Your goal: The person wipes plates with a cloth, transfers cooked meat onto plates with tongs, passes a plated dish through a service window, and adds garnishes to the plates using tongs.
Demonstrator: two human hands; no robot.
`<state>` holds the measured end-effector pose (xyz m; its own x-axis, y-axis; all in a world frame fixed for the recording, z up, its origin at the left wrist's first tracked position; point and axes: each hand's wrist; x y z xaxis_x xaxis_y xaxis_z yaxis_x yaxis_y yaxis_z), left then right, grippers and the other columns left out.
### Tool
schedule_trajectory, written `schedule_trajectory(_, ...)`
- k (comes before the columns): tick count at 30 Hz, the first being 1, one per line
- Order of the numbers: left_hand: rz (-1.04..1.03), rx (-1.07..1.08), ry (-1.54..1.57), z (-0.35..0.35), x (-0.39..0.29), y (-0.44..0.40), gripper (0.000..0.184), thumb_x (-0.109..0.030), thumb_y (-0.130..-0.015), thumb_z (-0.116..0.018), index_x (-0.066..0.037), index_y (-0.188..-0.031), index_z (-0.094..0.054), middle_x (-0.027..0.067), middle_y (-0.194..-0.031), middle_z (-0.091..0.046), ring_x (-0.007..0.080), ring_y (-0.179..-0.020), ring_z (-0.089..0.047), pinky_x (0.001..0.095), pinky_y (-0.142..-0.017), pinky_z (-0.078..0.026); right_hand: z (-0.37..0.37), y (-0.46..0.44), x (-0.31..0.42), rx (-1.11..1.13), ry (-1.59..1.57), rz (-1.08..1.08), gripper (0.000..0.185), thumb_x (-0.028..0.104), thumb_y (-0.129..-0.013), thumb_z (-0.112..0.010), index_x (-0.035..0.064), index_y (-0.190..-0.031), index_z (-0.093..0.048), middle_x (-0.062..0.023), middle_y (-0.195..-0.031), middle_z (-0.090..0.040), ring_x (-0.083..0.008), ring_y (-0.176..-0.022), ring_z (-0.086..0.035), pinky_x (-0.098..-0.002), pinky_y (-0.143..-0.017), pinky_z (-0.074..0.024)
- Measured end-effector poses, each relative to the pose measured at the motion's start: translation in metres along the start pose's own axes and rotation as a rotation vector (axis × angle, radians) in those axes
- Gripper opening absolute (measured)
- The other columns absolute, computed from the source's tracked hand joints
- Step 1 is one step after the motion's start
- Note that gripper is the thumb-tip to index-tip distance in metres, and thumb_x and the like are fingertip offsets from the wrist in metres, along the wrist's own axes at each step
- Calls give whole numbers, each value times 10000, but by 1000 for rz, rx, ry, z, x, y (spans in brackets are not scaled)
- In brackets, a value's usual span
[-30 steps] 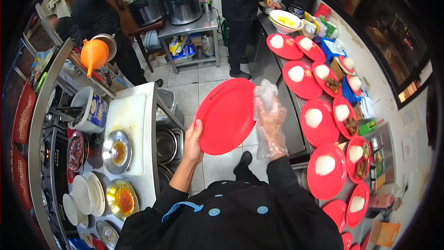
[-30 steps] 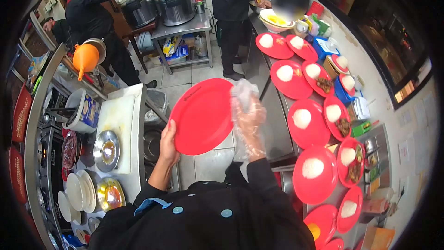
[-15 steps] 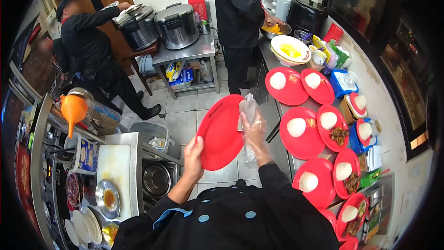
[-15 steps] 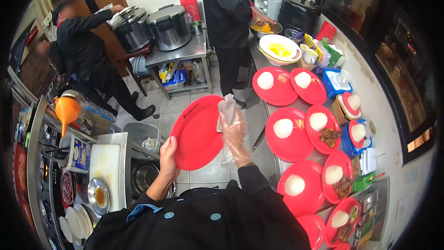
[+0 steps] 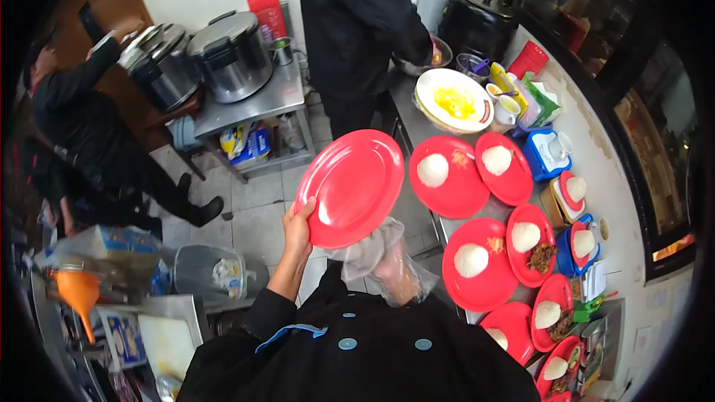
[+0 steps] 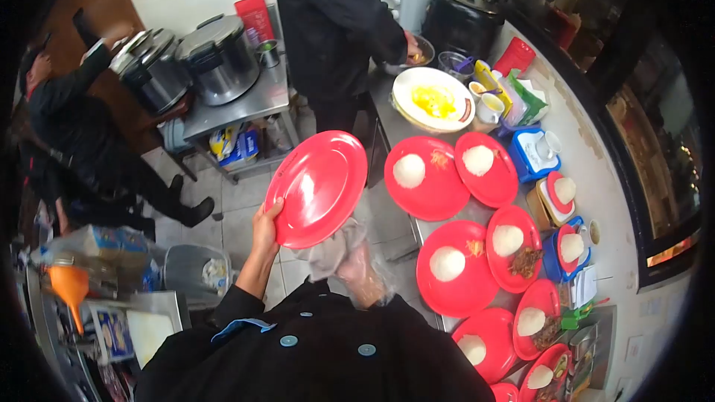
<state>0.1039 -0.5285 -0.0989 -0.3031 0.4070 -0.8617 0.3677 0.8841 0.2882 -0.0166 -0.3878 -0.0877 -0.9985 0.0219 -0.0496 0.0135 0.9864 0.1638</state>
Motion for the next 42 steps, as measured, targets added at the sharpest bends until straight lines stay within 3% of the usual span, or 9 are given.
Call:
schedule_trajectory(3, -8, -19, 164, -12, 8, -88, 291, -135, -898, -550, 31, -1135, -518, 126, -1093, -598, 182, -973, -584, 310, -858, -463, 4, -16, 38, -208, 502, 438, 421, 331, -880, -516, 29, -1174, -511, -124, -1136, -568, -259, -1053, -554, -411, -895, -466)
schedule_trajectory(5, 18, 46, 177, -29, 23, -148, 288, -149, -909, -534, 25, -1137, -515, 119, -1089, -600, 185, -978, -581, 314, -861, -463, 36, -15, 68, -403, 122, 257, 394, 317, -906, -460, 41, -1182, -510, -118, -1143, -560, -254, -1064, -539, -385, -905, -452)
schedule_trajectory(12, 117, 104, 242, -137, 87, -291, 307, -205, -951, -460, -19, -1196, -470, 98, -1135, -571, 199, -1022, -559, 334, -886, -460, 64, 9, 53, -729, 253, 688, 381, 339, -906, -456, 41, -1137, -514, -124, -1094, -565, -262, -1016, -547, -393, -871, -458)
schedule_trajectory(17, 282, 195, 227, -183, 117, -318, 400, -302, -954, -430, -205, -1310, -276, 83, -1323, -393, 274, -1175, -453, 507, -901, -449, 72, 1, 30, -848, 190, 826, 376, 355, -906, -454, 42, -1104, -517, -129, -1059, -568, -268, -983, -553, -399, -846, -462)
schedule_trajectory(24, 541, 417, -155, -196, 125, -341, 686, -538, -827, -518, -188, -1347, -238, 91, -1379, -321, 307, -1263, -314, 547, -951, -301, 78, -7, 3, -926, 122, 941, 374, 376, -906, -450, 42, -1058, -521, -136, -1011, -572, -276, -936, -561, -407, -812, -468)
schedule_trajectory(31, 557, 433, -39, -174, 103, -318, 839, -724, -794, -343, -233, -1438, -121, 196, -1400, -291, 399, -1234, -361, 559, -968, -324, 78, 20, -32, -1007, 21, 1222, 380, 398, -906, -446, 43, -1012, -526, -142, -962, -577, -284, -888, -569, -415, -777, -474)
schedule_trajectory(34, 736, 309, -30, -126, 179, -327, 860, -661, -787, -455, -147, -1418, -177, 170, -1414, -299, 340, -1268, -355, 487, -1004, -329, 73, 47, -82, -1098, -101, 1433, 384, 408, -905, -444, 43, -993, -527, -145, -941, -579, -288, -868, -572, -419, -763, -477)
schedule_trajectory(37, 1005, 223, -363, -53, 270, -318, 507, -520, -797, -556, -137, -1116, -462, 96, -1078, -494, 244, -901, -518, 383, -763, -492, 91, 79, -138, -1140, -394, 1581, 403, 458, -885, -463, 59, -895, -518, -135, -830, -567, -271, -740, -562, -405, -650, -473)
schedule_trajectory(42, 1281, 677, -741, -18, 285, -174, 398, -340, -793, -613, -97, -1087, -496, 125, -1108, -502, 277, -942, -525, 412, -784, -479, 140, 139, -231, -1016, -665, 1781, 574, 631, -817, -476, 62, -886, -493, -120, -691, -518, -251, -598, -525, -394, -532, -449)
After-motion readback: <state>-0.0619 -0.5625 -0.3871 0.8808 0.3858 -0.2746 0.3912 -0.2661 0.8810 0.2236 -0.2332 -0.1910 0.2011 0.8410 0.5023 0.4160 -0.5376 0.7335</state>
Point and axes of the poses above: each hand's wrist, its own y-axis away from the middle knuckle, its own z-axis out of the back of the hand, x = y × z
